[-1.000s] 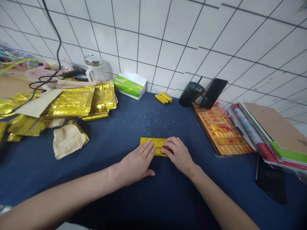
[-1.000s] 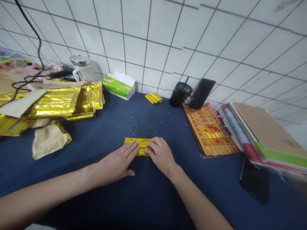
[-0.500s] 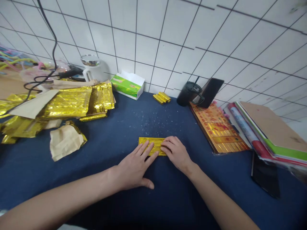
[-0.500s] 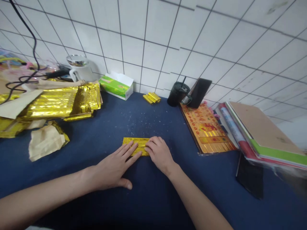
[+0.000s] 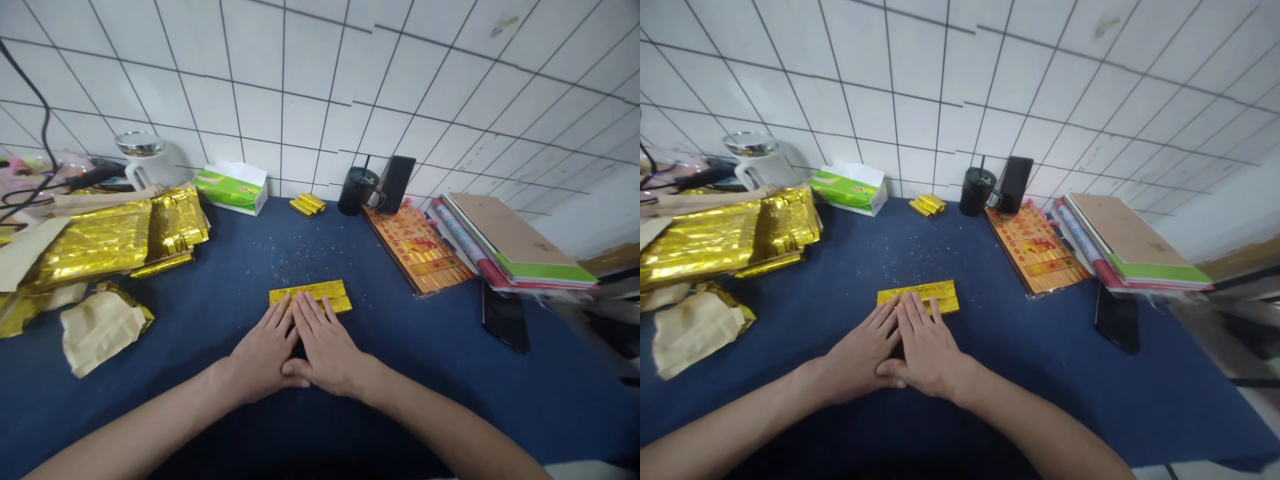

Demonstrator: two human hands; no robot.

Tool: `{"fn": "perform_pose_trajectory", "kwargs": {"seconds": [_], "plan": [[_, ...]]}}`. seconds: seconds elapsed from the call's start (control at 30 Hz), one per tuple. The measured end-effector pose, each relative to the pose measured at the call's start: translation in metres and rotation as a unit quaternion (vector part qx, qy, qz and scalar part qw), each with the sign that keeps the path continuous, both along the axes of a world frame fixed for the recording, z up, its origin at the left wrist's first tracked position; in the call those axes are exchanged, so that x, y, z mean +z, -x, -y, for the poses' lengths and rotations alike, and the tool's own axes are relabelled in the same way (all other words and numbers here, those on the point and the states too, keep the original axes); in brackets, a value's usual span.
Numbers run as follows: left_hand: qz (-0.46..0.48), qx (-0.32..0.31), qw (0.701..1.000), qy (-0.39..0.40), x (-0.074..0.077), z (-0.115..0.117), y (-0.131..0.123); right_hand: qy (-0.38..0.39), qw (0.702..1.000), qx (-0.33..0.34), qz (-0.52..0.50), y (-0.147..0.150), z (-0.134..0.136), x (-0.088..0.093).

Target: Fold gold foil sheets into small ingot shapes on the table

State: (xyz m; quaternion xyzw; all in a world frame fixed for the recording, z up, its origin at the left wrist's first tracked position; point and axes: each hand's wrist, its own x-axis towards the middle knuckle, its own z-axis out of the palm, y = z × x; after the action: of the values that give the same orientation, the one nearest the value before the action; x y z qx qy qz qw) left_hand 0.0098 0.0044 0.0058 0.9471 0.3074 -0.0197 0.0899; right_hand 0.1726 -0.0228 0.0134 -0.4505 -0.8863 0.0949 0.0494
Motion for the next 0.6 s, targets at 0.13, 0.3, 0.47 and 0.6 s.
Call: {"fn": "perform_pose_trajectory", "kwargs": {"seconds": [0.13,0.3,0.47,0.6], "plan": [[0.005,0.017,1.0,-0.006,-0.001,0.001,-0.001,0.009,1.0,-0.018,0.013,-0.021,-0.011,-0.013],[0.004,0.022,1.0,0.0,0.0,0.001,0.0,-0.007,0.999,0.0,0.049,-0.049,-0.016,-0.013],[0.006,0.021,1.0,-0.019,0.001,0.001,0.0,-0.015,0.997,-0.027,0.069,-0.059,-0.015,-0.013],[0.01,0.019,0.999,-0.03,0.001,-0.003,0.005,-0.024,0.996,-0.042,0.069,-0.053,-0.015,-0.014]]}}
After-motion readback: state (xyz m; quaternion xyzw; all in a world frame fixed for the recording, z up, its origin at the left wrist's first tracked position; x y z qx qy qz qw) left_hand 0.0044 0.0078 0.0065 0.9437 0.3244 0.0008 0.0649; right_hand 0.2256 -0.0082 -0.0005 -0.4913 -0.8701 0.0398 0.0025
